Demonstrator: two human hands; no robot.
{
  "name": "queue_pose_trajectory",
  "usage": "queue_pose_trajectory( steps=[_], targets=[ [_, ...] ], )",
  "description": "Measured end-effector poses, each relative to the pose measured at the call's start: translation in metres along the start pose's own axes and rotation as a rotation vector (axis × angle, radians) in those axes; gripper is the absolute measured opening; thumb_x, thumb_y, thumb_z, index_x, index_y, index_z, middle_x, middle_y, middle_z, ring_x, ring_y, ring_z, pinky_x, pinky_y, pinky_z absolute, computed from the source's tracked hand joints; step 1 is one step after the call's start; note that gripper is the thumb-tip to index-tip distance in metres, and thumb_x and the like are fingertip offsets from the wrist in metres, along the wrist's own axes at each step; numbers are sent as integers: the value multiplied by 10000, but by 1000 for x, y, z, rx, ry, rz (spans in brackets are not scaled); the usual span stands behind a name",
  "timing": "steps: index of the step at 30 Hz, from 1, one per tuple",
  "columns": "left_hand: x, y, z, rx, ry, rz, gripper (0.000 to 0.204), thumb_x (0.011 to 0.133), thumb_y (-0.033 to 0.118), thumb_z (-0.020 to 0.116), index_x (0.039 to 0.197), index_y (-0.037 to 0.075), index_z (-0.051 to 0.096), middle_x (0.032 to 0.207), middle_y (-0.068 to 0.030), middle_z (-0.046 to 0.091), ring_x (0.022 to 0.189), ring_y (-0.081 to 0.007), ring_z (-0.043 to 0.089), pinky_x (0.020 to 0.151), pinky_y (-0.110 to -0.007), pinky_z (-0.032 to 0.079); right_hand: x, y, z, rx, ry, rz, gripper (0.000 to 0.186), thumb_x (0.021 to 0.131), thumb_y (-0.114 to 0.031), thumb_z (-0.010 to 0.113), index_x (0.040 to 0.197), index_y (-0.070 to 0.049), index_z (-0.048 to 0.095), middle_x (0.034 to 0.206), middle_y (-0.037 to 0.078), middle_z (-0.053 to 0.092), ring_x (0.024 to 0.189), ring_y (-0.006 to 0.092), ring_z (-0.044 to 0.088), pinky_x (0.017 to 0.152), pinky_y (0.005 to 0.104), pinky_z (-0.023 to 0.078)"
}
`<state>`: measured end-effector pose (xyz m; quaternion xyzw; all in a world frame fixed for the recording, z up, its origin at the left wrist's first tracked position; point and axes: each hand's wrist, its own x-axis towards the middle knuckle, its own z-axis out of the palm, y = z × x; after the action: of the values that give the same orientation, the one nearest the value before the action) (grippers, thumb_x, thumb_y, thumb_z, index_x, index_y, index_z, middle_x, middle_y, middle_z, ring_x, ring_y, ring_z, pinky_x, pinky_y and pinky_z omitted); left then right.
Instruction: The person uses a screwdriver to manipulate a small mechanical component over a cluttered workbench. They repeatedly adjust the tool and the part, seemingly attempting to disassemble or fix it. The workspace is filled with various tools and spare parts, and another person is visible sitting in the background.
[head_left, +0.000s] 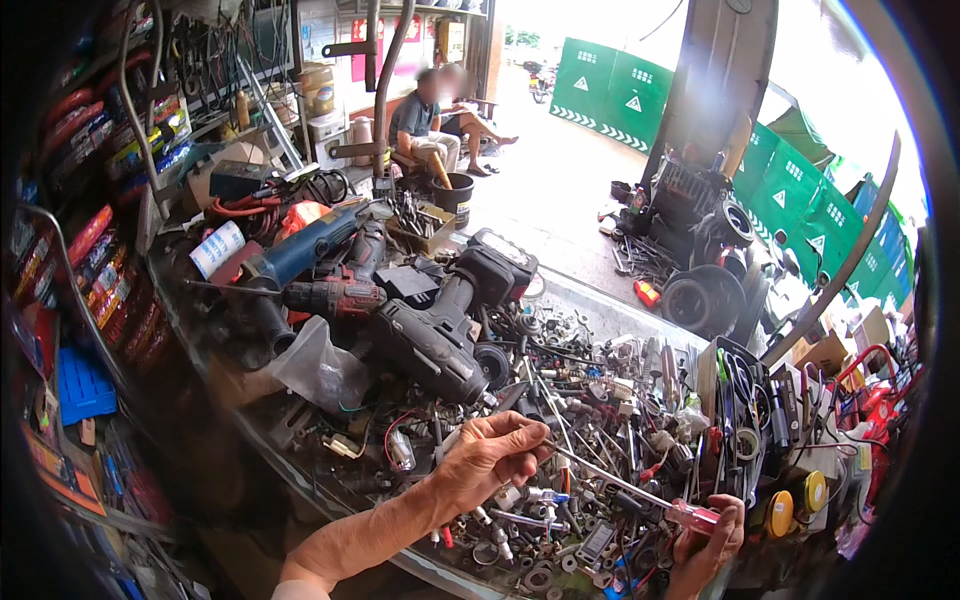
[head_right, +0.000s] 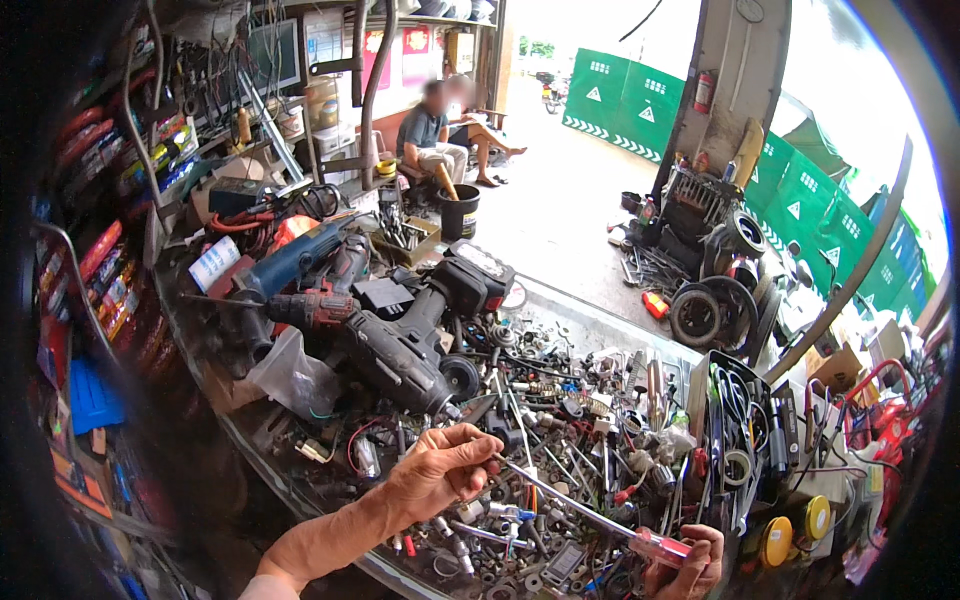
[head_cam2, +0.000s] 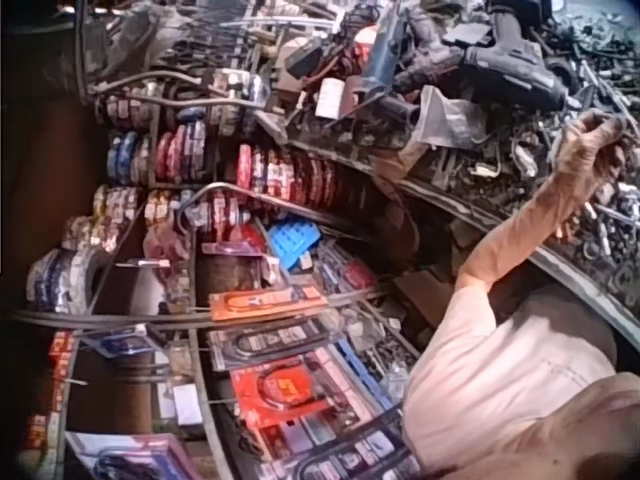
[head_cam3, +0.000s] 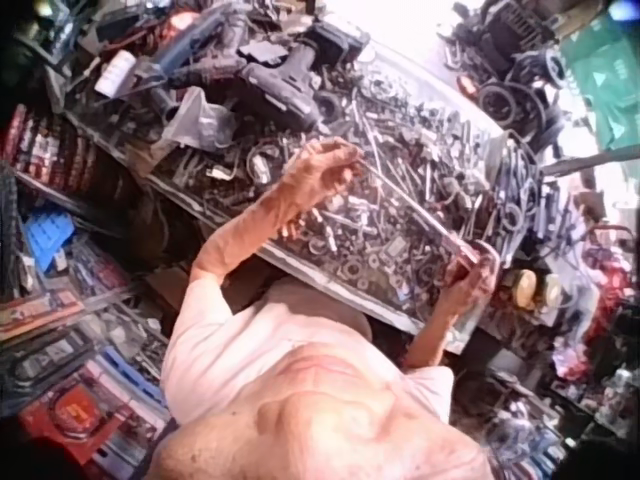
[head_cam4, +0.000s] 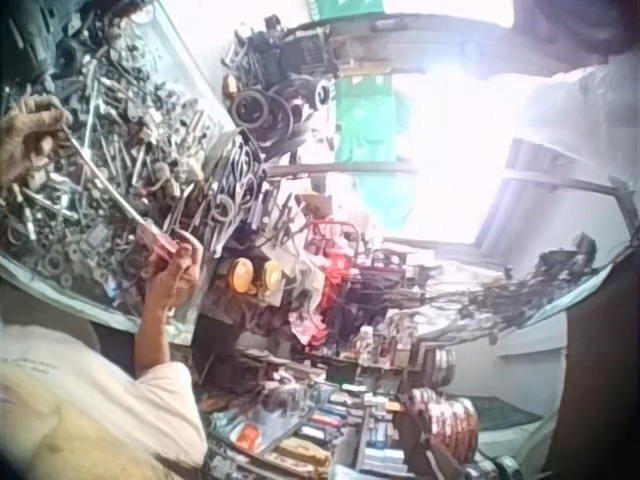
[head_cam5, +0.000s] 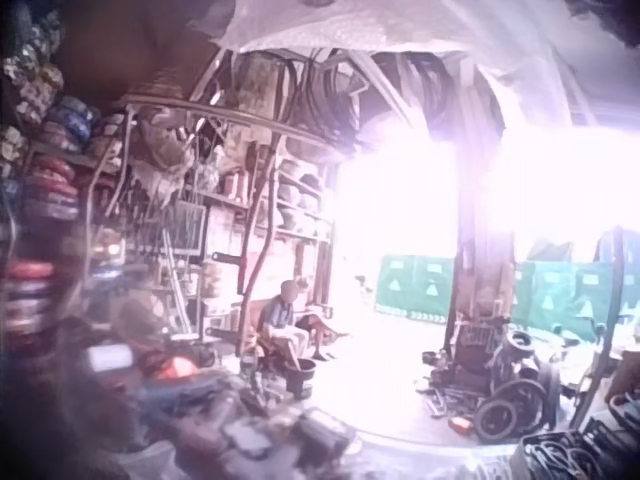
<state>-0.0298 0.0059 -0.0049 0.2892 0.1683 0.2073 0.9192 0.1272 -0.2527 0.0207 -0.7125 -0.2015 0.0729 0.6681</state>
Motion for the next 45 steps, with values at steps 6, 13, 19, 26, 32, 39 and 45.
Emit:
queue_pose_trajectory(
  steps=[6,13,19,26,32,39,45],
  targets=[
    [-4,3,3,26,47,-15,151,880,122,614,959,-3,647,774,-113,656,565,-96,600,443,-214,456,4,-5,22,250,89,-191,389,796,-245,555,1075,3,447,754,74,474,415,92,438,368,218,383],
    [-5,3,3,15,24,-34,155,883,152,618,939,8,633,777,-106,663,568,-95,610,455,-206,462,8,7,5,86,150,-85,417,934,-421,451,1012,-13,494,725,27,481,365,63,405,312,196,294],
    [-4,4,4,25,21,-31,157,867,156,643,929,14,622,788,-105,662,568,-102,622,444,-204,466,7,2,18,252,87,-189,352,852,-246,566,1075,3,457,779,66,493,400,78,438,334,195,341],
    [-4,5,4,4,29,-27,150,868,158,642,924,20,625,780,-99,659,561,-103,620,437,-200,463,11,14,-2,159,55,-109,371,881,-298,548,1076,4,455,778,52,493,396,69,427,327,195,317],
    [-4,4,8,69,72,-16,179,885,177,617,937,8,640,754,-95,650,543,-84,581,416,-197,411,10,9,12,161,100,-195,382,872,-308,546,1085,-3,457,777,45,478,398,66,421,323,200,312],
    [-6,5,9,67,67,-36,177,890,173,609,940,5,637,762,-95,655,545,-86,586,416,-201,412,10,1,17,265,86,-201,410,842,-304,567,1095,0,459,775,48,474,391,69,406,321,199,303],
    [-2,2,5,36,34,-34,144,881,161,625,929,26,633,776,-99,662,560,-105,619,436,-199,455,8,4,7,130,124,-179,412,899,-353,561,1079,6,468,732,12,471,375,43,364,320,194,242]
  ],
)
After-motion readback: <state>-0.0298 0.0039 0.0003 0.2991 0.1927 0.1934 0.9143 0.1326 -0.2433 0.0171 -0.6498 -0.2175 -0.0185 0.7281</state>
